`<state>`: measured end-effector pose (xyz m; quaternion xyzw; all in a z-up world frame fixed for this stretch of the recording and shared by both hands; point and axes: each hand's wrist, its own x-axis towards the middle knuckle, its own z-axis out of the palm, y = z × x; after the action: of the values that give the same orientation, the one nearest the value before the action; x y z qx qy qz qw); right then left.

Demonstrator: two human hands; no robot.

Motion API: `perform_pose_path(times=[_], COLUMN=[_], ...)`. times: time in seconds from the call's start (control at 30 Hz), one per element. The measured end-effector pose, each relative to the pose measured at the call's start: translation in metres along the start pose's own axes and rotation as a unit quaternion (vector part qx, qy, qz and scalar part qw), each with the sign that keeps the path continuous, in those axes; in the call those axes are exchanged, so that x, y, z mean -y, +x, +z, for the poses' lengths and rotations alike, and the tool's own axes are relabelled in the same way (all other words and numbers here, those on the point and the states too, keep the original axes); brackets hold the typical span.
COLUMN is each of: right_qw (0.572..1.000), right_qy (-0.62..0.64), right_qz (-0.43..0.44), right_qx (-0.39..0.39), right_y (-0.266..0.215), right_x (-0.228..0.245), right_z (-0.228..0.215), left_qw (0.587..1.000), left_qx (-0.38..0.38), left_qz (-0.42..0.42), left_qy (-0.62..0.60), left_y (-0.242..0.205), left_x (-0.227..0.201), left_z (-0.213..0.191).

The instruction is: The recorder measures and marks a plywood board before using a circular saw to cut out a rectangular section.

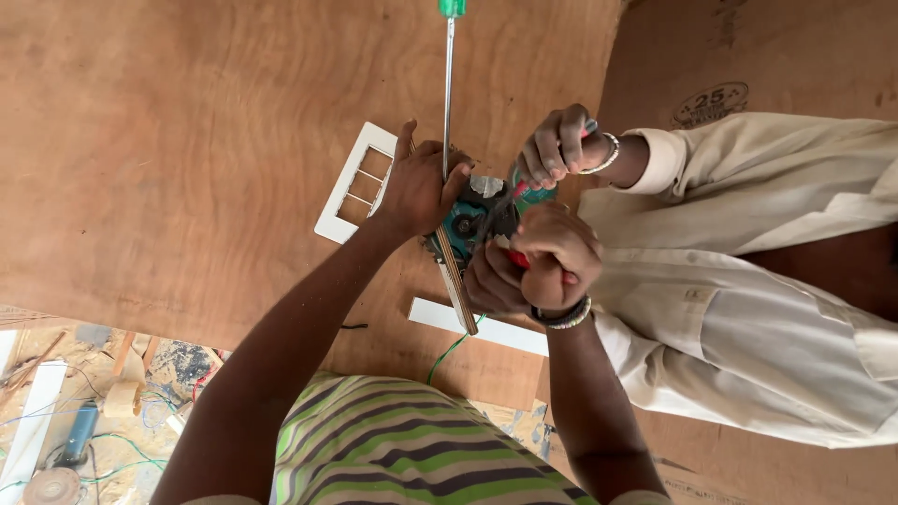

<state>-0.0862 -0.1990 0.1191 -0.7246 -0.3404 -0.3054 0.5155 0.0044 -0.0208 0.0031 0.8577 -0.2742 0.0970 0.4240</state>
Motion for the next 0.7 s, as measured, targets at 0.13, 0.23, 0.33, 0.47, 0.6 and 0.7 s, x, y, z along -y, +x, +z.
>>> perform_pose_path(times=[0.13, 0.23, 0.33, 0.47, 0.6, 0.7], right_qw=[0.998, 0.981, 0.965, 0.889, 0.888, 0.850], right_qy=[0.011, 0.048, -0.071, -0.082, 0.175, 0.246], right_qz=[0.062, 0.158, 0.250, 0.437, 0.399, 0.427], right_qx=[-0.020, -0.096, -0.046, -0.111, -0.145, -0.188], right_y=[-0.023, -0.035, -0.034, -0.034, -0.050, -0.056], right_x=[-0.018, -0.023, -0.016, -0.023, -0.053, -0.063], right_z=[-0.003, 0.001, 0.020, 0.028, 0.009, -0.006], left_qw=[1.000, 1.000, 1.000, 0.999, 0.998, 0.998], left_qx=[0.014, 0.026, 0.016, 0.001, -0.004, 0.034], left_qz=[0.001, 0.005, 0.017, 0.044, 0.062, 0.053], left_qy=[0.004, 0.012, -0.003, -0.025, 0.006, 0.021], left_y=[-0.005, -0.006, -0.007, -0.011, -0.003, -0.002], left_x=[0.002, -0.001, -0.003, -0.007, -0.008, -0.011], left_z=[0.002, 0.001, -0.003, -0.005, 0.004, 0.011])
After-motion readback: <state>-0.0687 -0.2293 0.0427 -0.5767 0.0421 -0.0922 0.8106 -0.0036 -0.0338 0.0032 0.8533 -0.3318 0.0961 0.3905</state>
